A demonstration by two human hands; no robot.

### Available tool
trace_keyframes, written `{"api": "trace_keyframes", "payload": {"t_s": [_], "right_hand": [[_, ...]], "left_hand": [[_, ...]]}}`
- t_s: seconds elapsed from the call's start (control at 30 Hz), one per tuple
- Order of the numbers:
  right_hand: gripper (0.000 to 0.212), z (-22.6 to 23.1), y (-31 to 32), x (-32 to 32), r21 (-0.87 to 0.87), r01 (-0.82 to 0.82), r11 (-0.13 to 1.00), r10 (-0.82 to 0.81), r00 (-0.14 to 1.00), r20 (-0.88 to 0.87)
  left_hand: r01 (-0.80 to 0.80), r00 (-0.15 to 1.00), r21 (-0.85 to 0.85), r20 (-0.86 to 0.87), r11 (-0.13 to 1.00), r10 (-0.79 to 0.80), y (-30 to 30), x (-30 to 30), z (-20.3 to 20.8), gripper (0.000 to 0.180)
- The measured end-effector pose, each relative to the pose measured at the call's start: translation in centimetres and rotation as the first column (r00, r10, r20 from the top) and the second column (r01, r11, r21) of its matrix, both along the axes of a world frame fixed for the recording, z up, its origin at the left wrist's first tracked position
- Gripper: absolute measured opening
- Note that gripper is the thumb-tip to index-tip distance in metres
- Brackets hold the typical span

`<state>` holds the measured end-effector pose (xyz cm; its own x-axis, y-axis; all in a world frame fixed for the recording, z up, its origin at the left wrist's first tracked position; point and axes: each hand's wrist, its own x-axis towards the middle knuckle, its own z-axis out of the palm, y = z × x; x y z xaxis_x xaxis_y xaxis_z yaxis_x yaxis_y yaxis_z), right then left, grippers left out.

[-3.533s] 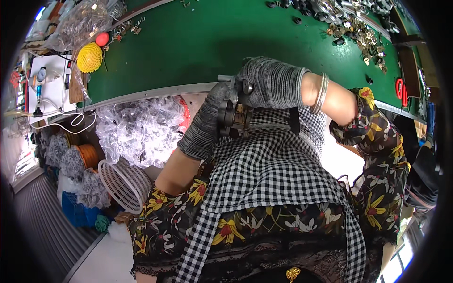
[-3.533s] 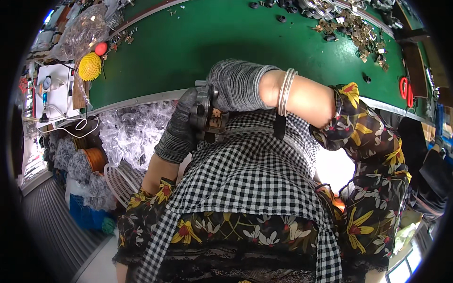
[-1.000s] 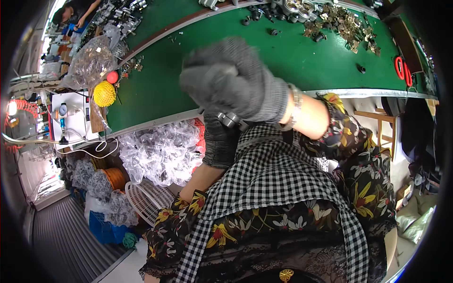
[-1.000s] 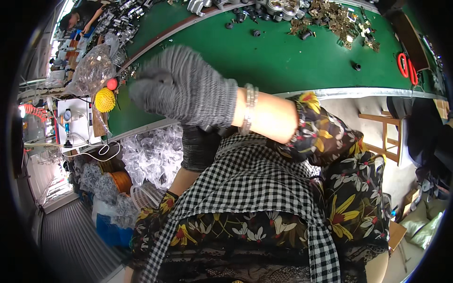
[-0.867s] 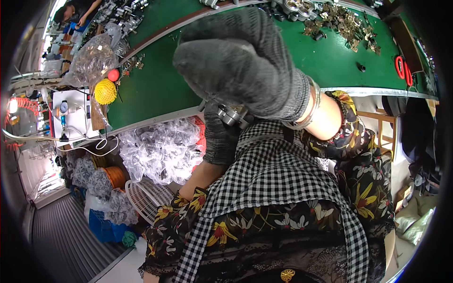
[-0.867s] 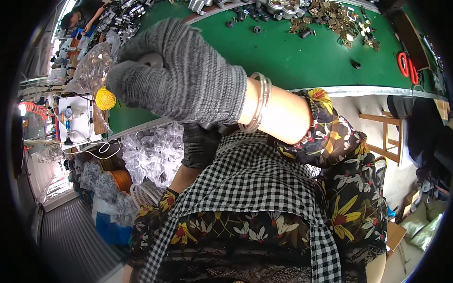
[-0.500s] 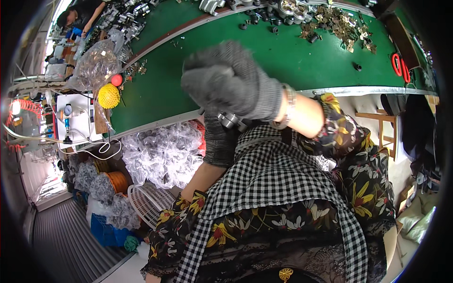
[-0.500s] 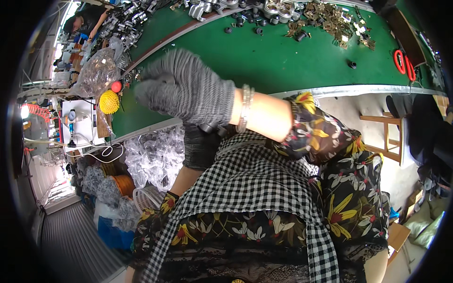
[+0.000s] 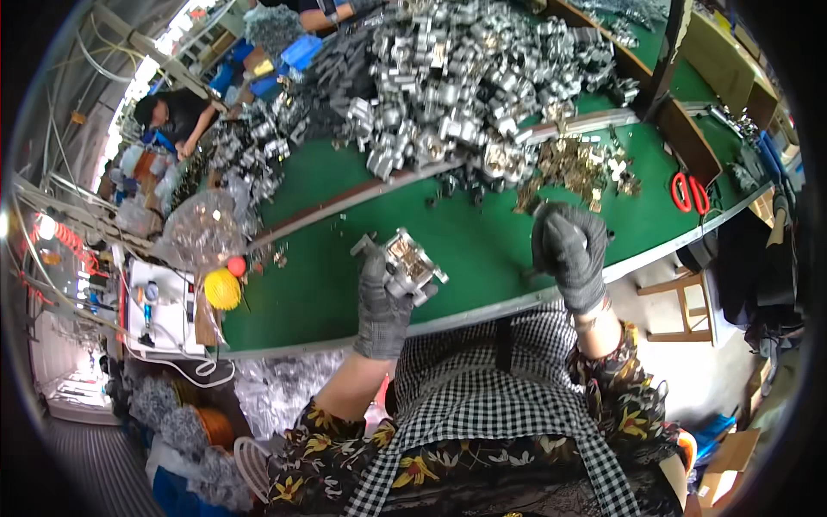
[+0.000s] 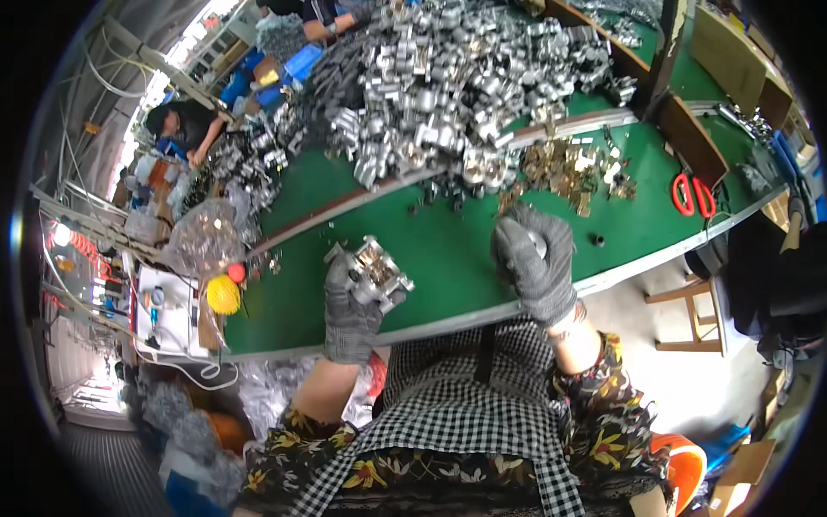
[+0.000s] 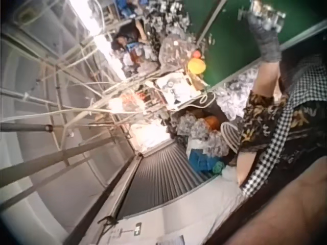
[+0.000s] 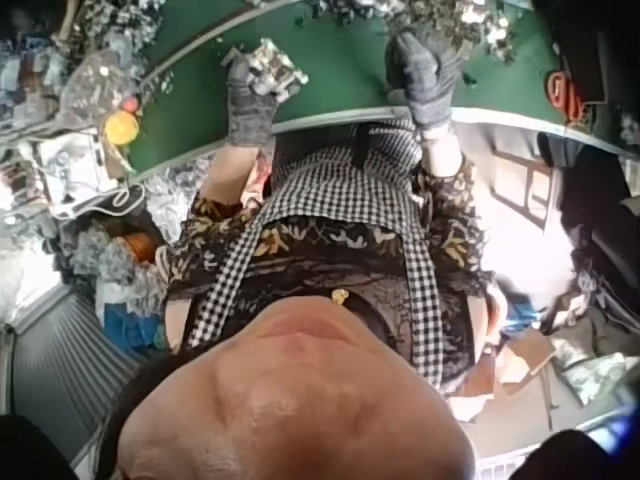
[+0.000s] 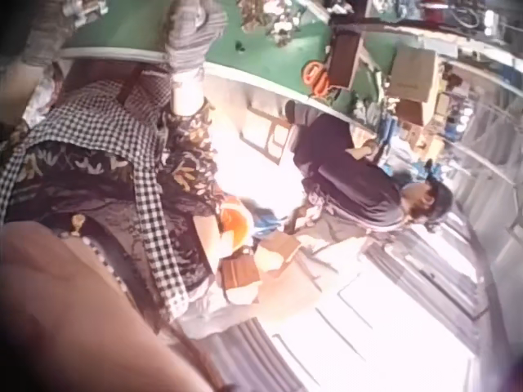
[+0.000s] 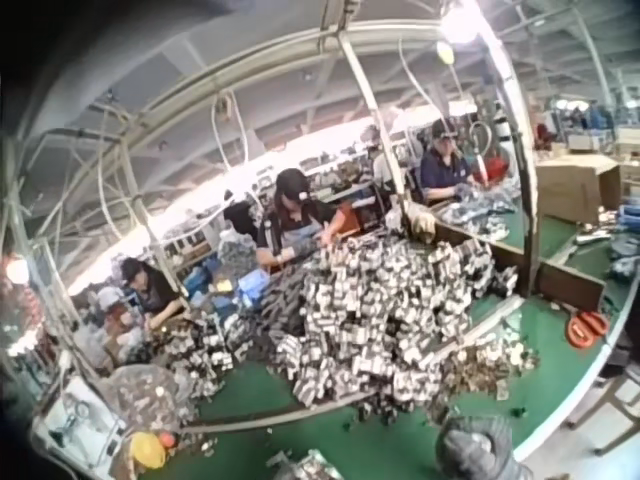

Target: Assembling small metal components using an assembly fixture at a factory workbench.

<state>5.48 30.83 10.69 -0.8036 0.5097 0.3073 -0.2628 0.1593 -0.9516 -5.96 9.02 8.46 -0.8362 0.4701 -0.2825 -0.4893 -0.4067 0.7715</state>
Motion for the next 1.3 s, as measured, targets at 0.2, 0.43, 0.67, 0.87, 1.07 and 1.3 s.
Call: {"api": "trace_keyframes", "payload": {"t_s": [0.2, 0.43, 0.67, 0.87, 1.07, 1.3], "right_hand": [[0.034, 0.0, -0.2, 1.1, -0.136, 0.071, 0.988, -0.084, 0.992, -0.092], [0.032, -0.9, 0.4, 1.5, -0.196, 0.101, 0.975, -0.122, 0.988, -0.095], [0.026, -1.2, 1.0, 1.9, -0.129, 0.125, 0.984, -0.137, 0.986, -0.095], [0.022, -0.5, 1.3, 3.0, -0.132, 0.058, 0.99, -0.075, 0.989, -0.131], [0.021, -1.5, 2.4, 3.0, -0.136, 0.075, 0.988, -0.097, 0.983, -0.157], [0.022, -4.1, 5.0, 3.4, -0.787, -0.01, 0.617, -0.307, 0.918, -0.252]], "left_hand": [[0.043, 0.98, -0.117, -0.188, 0.992, -0.065, 6.6, -12.3, 1.6, 0.05], [-0.026, 1.0, 0.053, 0.012, 0.998, 0.025, 18.1, -24.5, 6.5, 0.049], [-0.421, 0.652, -0.846, -0.533, 0.327, -0.54, 19.6, -29.6, 2.0, 0.064], [-0.483, 0.731, -0.868, -0.471, 0.114, -0.494, 17.3, -24.2, 5.0, 0.095], [-0.818, -0.242, -0.083, -0.848, 0.57, -0.471, 23.0, -16.3, 5.9, 0.066], [-0.612, -0.339, -0.525, -0.502, 0.592, -0.796, 39.2, -10.3, 4.4, 0.048]]}}
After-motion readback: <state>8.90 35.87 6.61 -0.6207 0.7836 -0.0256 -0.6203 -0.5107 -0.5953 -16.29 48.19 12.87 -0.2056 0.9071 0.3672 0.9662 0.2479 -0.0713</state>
